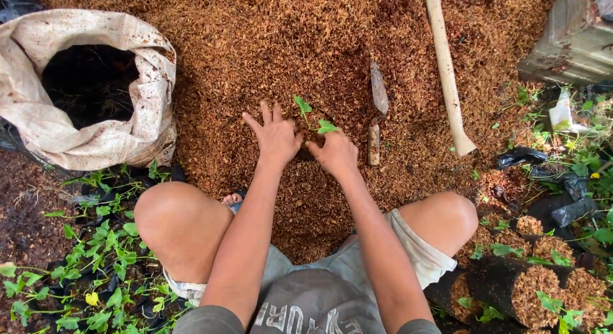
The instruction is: The person sits on a pile of wood chips and plants small green seedlings into black plastic bags filled with soil. They use their hands to open the bags, place the seedlings inside, and cover the roots with soil from the surrounding pile.
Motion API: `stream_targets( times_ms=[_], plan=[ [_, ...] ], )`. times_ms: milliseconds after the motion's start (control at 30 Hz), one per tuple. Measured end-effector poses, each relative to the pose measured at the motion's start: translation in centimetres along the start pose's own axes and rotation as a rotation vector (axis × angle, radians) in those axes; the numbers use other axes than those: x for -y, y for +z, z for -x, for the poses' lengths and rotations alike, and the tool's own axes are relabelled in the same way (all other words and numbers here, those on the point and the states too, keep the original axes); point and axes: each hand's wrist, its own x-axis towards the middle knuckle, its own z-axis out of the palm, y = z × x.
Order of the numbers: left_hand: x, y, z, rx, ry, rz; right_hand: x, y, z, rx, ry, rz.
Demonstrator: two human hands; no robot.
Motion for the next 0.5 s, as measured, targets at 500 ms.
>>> stream_targets(
  times_ms=[500],
  plan=[
    [-2.2,-2.4,0.8,0.176,-0.072,-0.131,-4.8,5.9,-4.9,-0.056,0.021,0.116]
  ],
)
